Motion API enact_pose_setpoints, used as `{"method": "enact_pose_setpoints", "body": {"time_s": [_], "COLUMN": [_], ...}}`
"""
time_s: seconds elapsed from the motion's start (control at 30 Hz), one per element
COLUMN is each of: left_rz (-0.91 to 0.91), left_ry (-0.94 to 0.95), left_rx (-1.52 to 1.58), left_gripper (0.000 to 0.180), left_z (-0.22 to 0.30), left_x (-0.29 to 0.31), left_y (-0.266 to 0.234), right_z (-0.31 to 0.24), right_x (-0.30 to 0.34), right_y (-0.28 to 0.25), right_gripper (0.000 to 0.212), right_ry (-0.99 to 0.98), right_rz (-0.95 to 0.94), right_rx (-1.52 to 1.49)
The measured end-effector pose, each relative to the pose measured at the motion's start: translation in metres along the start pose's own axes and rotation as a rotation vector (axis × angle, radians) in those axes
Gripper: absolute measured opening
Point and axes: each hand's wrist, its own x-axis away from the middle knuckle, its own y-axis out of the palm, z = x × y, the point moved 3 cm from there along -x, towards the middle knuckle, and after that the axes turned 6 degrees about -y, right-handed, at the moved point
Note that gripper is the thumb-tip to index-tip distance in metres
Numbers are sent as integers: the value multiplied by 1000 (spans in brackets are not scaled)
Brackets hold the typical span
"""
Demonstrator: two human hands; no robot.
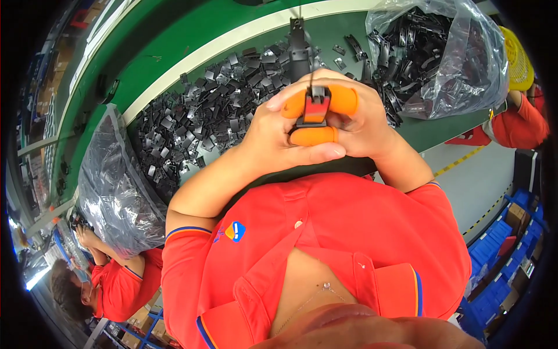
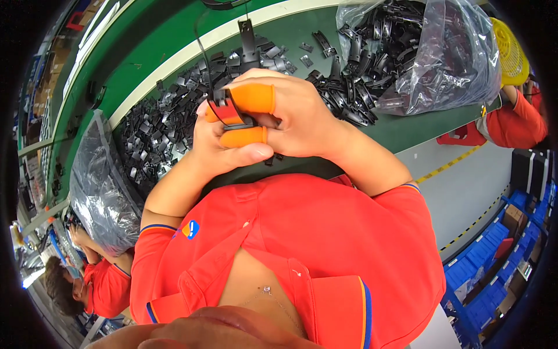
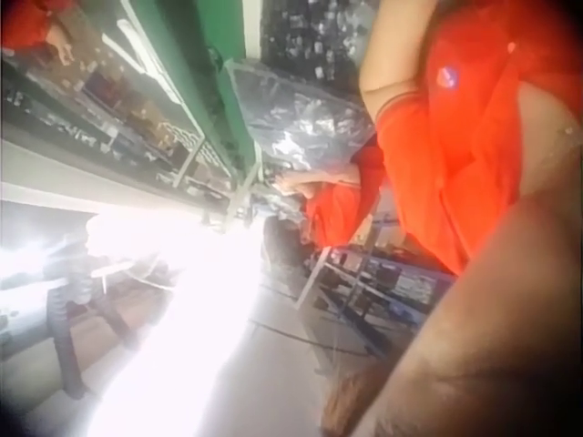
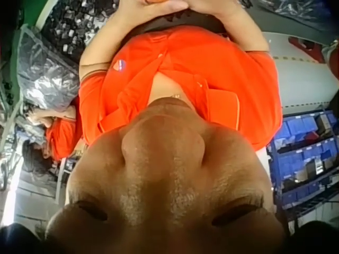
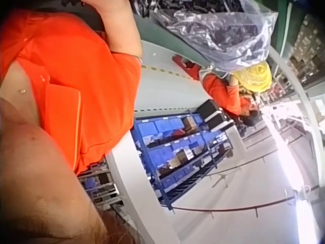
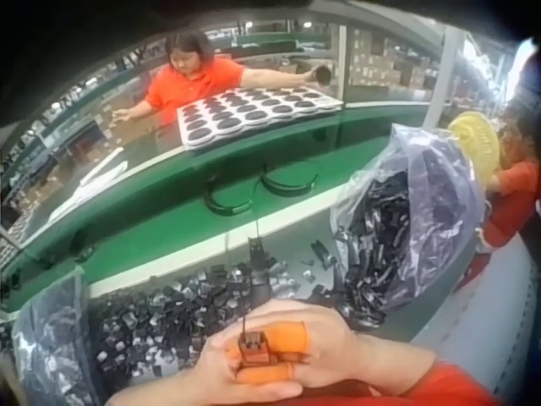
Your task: The person assembles small electronic parts into a black plastic casing by hand, taking the parts from blue storage bins.
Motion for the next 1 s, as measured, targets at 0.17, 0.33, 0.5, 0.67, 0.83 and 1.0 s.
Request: {"method": "enact_pose_setpoints", "body": {"time_s": [0.17,0.33,0.5,0.67,0.83,1.0], "left_rz": [-141,119,-36,-235,-164,162], "left_ry": [46,131,182,314,287,446], "left_rx": [18,-114,-318,-586,-795,-1366], "left_gripper": [43,33,50,62,34,32], "left_z": [9,2,1,17,3,-21], "left_x": [-5,-4,-11,-33,-48,-82], "left_y": [-2,3,-11,-32,-64,-141], "right_z": [-17,-3,10,12,41,79], "right_x": [-12,0,14,2,-12,-2], "right_y": [-5,9,19,-1,-22,-79], "right_gripper": [33,27,29,32,56,43], "right_ry": [-159,-159,-54,4,288,425], "right_rz": [-181,-37,161,64,45,23], "right_rx": [246,178,98,172,-80,919]}}
